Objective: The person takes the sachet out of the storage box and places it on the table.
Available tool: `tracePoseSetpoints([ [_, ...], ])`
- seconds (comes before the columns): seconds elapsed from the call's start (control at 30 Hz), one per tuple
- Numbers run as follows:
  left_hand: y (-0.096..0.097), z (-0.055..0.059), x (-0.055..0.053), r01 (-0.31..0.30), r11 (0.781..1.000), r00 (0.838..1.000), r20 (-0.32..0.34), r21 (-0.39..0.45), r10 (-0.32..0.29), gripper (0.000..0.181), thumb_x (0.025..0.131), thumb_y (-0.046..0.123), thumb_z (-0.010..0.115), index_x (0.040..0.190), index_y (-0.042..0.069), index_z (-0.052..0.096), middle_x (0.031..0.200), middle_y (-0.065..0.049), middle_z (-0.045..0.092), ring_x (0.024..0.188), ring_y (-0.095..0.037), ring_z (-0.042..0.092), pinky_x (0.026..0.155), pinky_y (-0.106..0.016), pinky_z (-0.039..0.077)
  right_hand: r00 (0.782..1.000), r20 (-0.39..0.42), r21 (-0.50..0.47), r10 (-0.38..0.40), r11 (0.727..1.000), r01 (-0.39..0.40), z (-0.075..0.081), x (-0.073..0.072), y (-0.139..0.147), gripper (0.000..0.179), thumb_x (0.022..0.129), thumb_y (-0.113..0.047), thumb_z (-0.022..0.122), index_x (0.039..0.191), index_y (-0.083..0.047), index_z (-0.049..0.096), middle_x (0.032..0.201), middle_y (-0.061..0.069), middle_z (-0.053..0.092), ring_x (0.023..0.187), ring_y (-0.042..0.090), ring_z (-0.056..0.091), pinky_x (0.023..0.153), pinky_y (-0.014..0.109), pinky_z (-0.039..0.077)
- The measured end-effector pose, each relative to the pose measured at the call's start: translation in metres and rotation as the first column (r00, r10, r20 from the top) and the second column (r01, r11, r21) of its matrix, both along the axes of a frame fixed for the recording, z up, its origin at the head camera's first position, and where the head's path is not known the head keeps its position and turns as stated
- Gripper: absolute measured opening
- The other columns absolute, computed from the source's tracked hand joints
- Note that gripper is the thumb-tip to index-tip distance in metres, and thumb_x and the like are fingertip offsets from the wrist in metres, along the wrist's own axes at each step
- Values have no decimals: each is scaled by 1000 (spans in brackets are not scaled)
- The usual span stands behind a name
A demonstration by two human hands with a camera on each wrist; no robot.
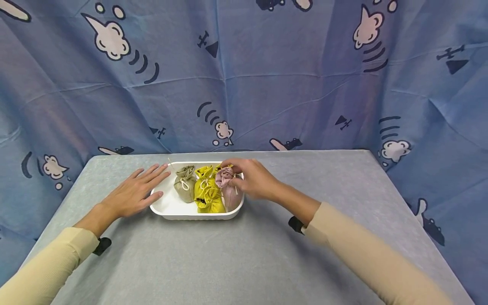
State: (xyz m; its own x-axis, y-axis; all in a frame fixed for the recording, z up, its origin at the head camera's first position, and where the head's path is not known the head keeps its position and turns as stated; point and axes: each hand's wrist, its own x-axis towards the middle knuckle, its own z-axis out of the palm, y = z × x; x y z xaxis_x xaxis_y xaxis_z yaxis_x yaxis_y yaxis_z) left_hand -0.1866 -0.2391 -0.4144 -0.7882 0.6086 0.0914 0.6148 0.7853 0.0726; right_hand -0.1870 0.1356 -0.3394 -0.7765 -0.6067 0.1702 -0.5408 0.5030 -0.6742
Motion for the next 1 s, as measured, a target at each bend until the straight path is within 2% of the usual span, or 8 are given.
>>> tracePoseSetpoints([
  [0.33, -1, -1, -1, 0, 1000, 1000, 6, -2, 0, 63, 103, 43, 44, 157, 11, 32, 164, -8, 23, 149, -33, 22, 115, -61, 20, 1000, -12, 2, -27, 1000, 27, 25, -2, 15, 49, 86, 5, 73, 132, -5, 60, 124, 11, 68, 113, 29, 66, 97, 46, 51],
  [0.4, -1, -1, -1, 0, 1000, 1000, 6, 0, 0, 63, 103, 43, 44, 157, 11, 32, 164, -8, 23, 149, -33, 22, 115, -61, 20, 999, -42, 17, -34, 999, 35, 28, -4, 19, 49, 86, 4, 74, 132, -5, 60, 121, 10, 70, 113, 28, 66, 107, 48, 42],
  [0.47, -1, -1, -1, 0, 1000, 1000, 4, 1, 0, 63, 103, 43, 44, 157, 11, 32, 164, -8, 22, 149, -33, 22, 115, -61, 20, 997, -73, 28, -40, 999, 42, 31, -6, 24, 49, 85, 3, 75, 131, -6, 61, 118, 9, 71, 112, 27, 67, 110, 51, 34],
  [0.5, 0, -1, -1, 0, 1000, 1000, 3, 2, 0, 63, 103, 43, 45, 157, 11, 32, 164, -8, 22, 149, -33, 22, 115, -61, 20, 995, -87, 33, -45, 998, 48, 32, -6, 27, 49, 85, 2, 75, 131, -6, 61, 117, 8, 71, 111, 27, 67, 110, 52, 33],
  [0.57, -1, -1, -1, 0, 1000, 1000, 0, 0, 0, 63, 103, 43, 45, 157, 11, 32, 164, -8, 22, 149, -33, 22, 115, -61, 21, 993, -103, 39, -56, 997, 60, 34, -7, 31, 49, 85, 2, 75, 131, -6, 61, 118, 8, 71, 111, 27, 68, 109, 51, 34],
  [0.63, 0, -1, -1, 1, 1000, 1000, -1, 0, -1, 63, 103, 43, 45, 157, 11, 32, 164, -8, 22, 149, -33, 22, 115, -61, 21, 993, -97, 26, -61, 998, 64, 34, -8, 36, 49, 85, 5, 74, 131, -5, 61, 121, 10, 69, 111, 29, 67, 101, 46, 47],
  [0.7, -1, -2, -1, 2, 1000, 1000, -1, -1, -2, 63, 103, 43, 44, 157, 11, 32, 164, -8, 23, 149, -33, 22, 115, -61, 21, 994, -86, 23, -73, 997, 75, 33, -9, 40, 48, 86, 7, 73, 131, -4, 60, 124, 12, 67, 112, 30, 66, 94, 47, 53],
  [1.0, -1, -3, -1, 6, 1000, 1000, -10, 8, -6, 63, 103, 42, 45, 157, 12, 31, 164, -8, 23, 149, -33, 23, 114, -62, 22, 992, -63, 42, -113, 992, 115, 20, -17, 60, 47, 87, 8, 70, 132, -2, 59, 129, 17, 64, 115, 35, 64, 94, 51, 52],
])
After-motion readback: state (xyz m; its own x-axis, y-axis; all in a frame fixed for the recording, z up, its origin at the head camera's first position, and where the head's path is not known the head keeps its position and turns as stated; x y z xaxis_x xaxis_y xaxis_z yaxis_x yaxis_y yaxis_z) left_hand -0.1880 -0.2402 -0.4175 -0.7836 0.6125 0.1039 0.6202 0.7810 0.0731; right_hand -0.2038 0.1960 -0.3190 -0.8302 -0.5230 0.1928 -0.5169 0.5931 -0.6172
